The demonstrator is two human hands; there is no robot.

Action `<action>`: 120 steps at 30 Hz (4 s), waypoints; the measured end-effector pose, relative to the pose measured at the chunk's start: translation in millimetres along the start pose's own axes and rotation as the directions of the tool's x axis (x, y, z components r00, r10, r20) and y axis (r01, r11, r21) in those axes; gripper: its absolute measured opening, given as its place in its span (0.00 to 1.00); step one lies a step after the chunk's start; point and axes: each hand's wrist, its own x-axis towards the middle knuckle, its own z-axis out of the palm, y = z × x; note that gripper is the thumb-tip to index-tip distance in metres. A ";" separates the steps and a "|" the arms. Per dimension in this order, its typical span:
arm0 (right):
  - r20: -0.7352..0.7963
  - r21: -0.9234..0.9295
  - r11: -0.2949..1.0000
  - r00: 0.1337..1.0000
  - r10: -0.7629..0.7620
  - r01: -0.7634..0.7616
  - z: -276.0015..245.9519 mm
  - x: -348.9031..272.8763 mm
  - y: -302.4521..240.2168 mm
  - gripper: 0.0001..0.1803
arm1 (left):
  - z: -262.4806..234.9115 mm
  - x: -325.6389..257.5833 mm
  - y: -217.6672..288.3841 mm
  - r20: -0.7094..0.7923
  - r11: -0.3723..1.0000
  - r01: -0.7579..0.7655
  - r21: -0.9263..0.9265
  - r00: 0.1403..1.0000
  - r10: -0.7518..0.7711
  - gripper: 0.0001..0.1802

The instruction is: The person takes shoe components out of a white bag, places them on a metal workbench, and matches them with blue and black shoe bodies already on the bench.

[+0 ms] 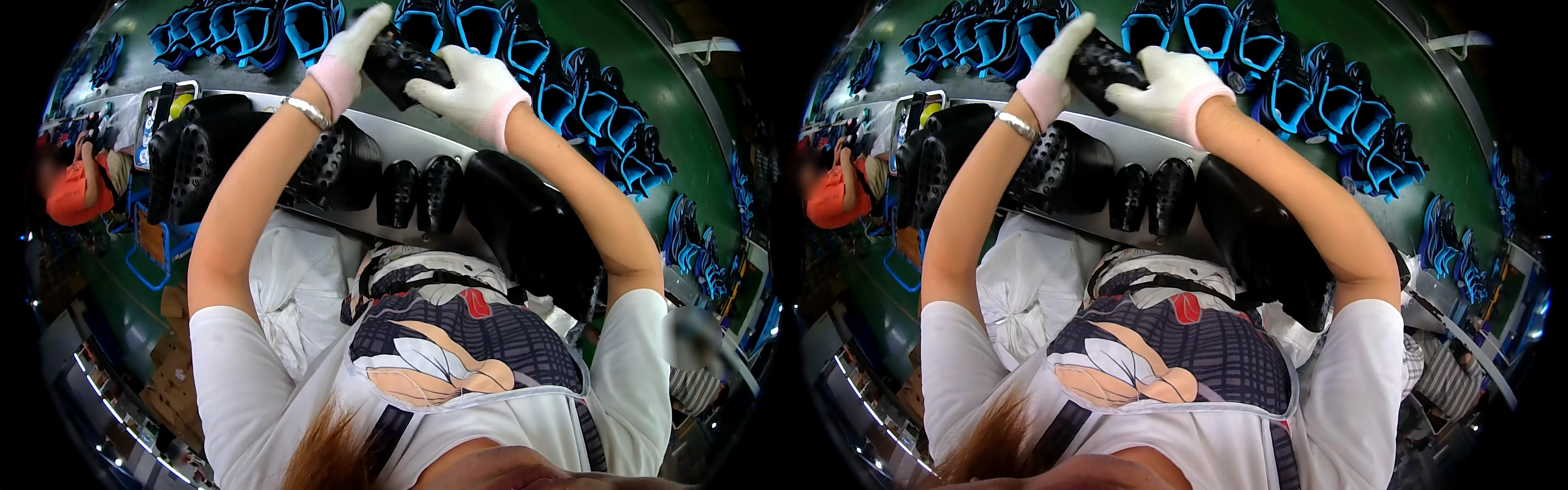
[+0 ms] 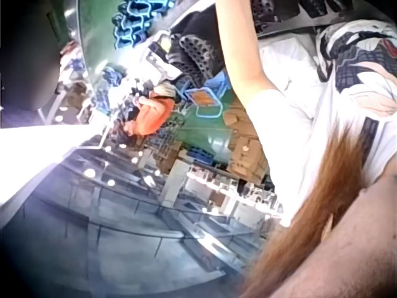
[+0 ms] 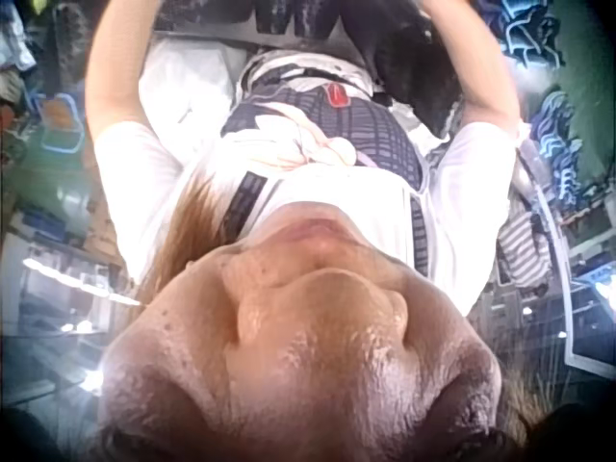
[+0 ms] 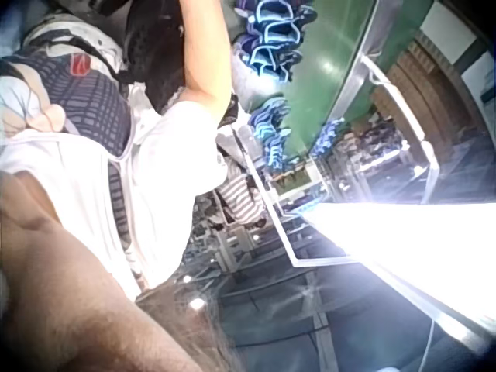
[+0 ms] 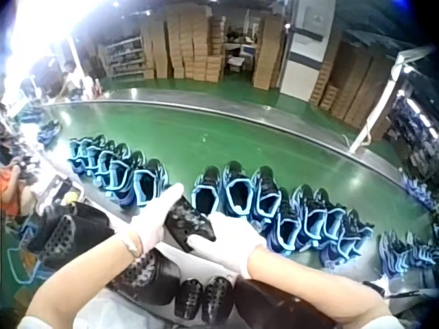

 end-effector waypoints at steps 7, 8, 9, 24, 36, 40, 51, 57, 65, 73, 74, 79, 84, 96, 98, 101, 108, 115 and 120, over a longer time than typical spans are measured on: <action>0.189 -0.173 0.966 0.955 0.226 -0.195 -11.0 58.8 63.4 0.41 | -19.0 41.2 -26.1 0.677 -0.036 -0.677 0.735 0.736 -0.020 0.29; 0.177 -0.193 0.960 0.955 0.237 -0.202 -13.6 69.3 68.4 0.41 | -13.0 45.9 -28.5 0.621 -0.158 -0.626 0.764 0.779 -0.084 0.26; 0.172 -0.198 0.948 0.943 0.284 -0.249 -16.9 78.0 67.9 0.40 | -8.6 51.6 -31.6 0.635 -0.175 -0.638 0.750 0.768 -0.081 0.26; 0.008 -0.445 0.824 0.918 0.396 -0.351 57.4 169.9 79.9 0.22 | 25.2 99.5 -74.2 0.557 -0.007 -0.581 0.814 0.783 -0.277 0.28; -0.028 -0.449 0.868 0.974 0.225 -0.214 78.4 194.5 96.3 0.12 | 40.0 115.5 -72.5 0.180 -0.184 -0.340 0.922 0.798 -0.575 0.32; -0.185 -0.329 0.927 0.975 0.125 -0.181 81.4 214.6 132.1 0.15 | 50.0 117.4 -76.7 0.324 -0.235 -0.480 0.846 0.810 -0.489 0.34; 0.216 -0.298 0.936 0.968 -0.128 0.190 -111.9 -48.8 48.2 0.24 | -9.6 119.5 -40.0 0.370 -0.454 -0.496 0.740 0.864 -0.341 0.34; -0.222 -0.104 0.994 0.975 0.005 -0.029 -113.6 -191.4 99.8 0.23 | 32.9 31.9 -5.2 0.600 -0.338 -0.577 0.743 0.799 -0.046 0.27; -0.296 0.078 0.993 0.949 0.109 -0.090 -20.7 -289.1 125.0 0.18 | 65.7 -62.6 -66.2 0.715 0.037 -0.718 0.695 0.695 0.079 0.20; -0.325 -0.179 0.983 0.942 -0.086 0.028 25.4 -259.2 124.8 0.36 | 55.6 -90.9 -96.1 0.618 0.228 -0.645 0.730 0.765 0.184 0.16; -0.323 -0.208 0.977 0.939 -0.117 0.050 24.6 -255.7 126.1 0.38 | 55.0 -92.6 -95.3 0.601 0.237 -0.626 0.743 0.780 0.176 0.16; -0.291 -0.191 0.974 0.941 -0.174 0.122 21.1 -244.1 130.0 0.37 | 46.3 -98.6 -96.2 0.533 0.266 -0.556 0.787 0.831 0.158 0.17; -0.293 -0.075 0.987 0.943 -0.160 0.144 -13.0 -249.8 114.9 0.36 | 44.1 -111.0 -81.7 0.466 0.397 -0.543 0.740 0.840 0.279 0.18; -0.154 0.017 0.852 0.843 -0.515 0.523 -49.4 -163.0 36.5 0.40 | 48.1 -118.7 -63.2 0.808 0.943 0.223 -0.245 0.585 0.072 0.27; -0.141 0.053 0.906 0.901 -0.410 0.421 -45.0 -148.9 30.4 0.35 | 50.3 -117.9 -53.2 0.721 0.972 0.104 -0.211 0.688 0.083 0.26; -0.141 0.026 0.957 0.949 -0.282 0.288 -40.8 -123.2 26.1 0.32 | 50.0 -103.1 -42.1 0.539 0.985 0.026 -0.168 0.839 0.070 0.17; -0.154 -0.134 0.974 0.967 -0.201 0.181 -43.2 -43.8 19.4 0.25 | 43.6 -49.0 -10.3 0.471 0.992 -0.076 -0.099 0.875 0.114 0.14; -0.168 -0.120 0.992 0.985 0.028 -0.049 -60.1 4.5 26.5 0.27 | 51.6 6.8 15.6 0.490 0.993 0.111 -0.044 0.868 -0.076 0.18; -0.020 -0.319 0.942 0.995 0.101 -0.102 -41.8 27.1 64.2 0.31 | 41.1 49.2 -10.2 0.479 0.780 -0.185 0.598 0.863 -0.163 0.33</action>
